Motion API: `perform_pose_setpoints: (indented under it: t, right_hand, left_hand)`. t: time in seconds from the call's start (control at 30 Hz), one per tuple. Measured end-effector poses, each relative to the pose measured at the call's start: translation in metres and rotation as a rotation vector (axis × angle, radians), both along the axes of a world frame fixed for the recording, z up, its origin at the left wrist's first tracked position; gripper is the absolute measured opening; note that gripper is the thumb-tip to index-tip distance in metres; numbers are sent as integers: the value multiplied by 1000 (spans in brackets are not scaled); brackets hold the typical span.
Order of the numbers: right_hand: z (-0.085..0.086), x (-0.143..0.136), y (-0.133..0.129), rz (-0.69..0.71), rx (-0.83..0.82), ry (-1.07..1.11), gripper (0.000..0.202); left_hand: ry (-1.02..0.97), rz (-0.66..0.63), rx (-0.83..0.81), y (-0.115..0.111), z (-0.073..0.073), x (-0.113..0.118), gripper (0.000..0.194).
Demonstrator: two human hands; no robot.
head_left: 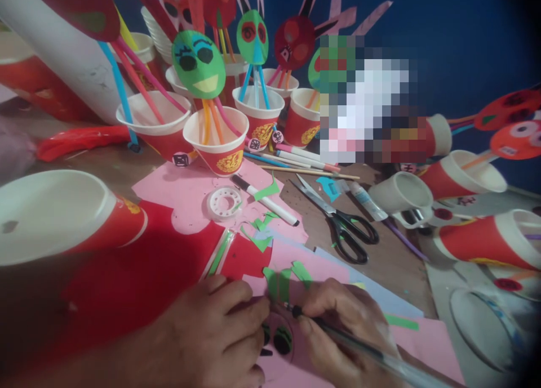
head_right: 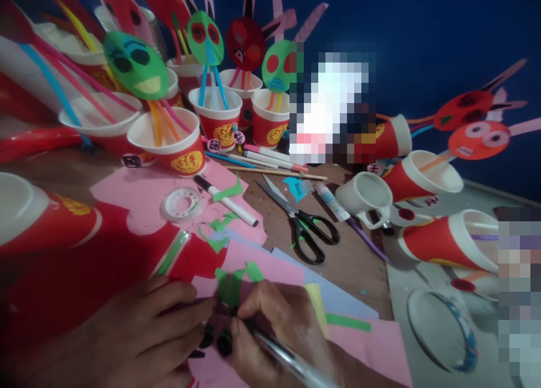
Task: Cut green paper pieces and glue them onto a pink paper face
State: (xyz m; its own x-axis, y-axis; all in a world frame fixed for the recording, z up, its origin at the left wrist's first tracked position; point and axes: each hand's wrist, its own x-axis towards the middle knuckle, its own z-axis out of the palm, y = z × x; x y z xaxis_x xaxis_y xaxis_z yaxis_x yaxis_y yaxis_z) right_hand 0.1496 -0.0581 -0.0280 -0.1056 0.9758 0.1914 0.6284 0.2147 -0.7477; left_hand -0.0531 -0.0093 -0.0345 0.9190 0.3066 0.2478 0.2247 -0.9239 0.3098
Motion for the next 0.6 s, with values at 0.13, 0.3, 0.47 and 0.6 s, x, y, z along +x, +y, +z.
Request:
perform_pose_setpoints:
  t: [0.13, 0.3, 0.47, 0.6]
  right_hand:
    - [-3, 3, 1, 32, -23, 119, 11]
    - [-4, 10, 10, 143, 114, 134, 20]
    - [-10, 15, 10, 372, 273, -118, 22]
    - [-12, 17, 7, 339, 296, -204, 16]
  left_hand:
    - [7, -1, -6, 0, 0, -1, 11]
    - [1, 35, -22, -1, -1, -1, 13]
    - [-121, 82, -29, -4, -6, 1, 10]
    - [-156, 79, 38, -5, -9, 5, 11]
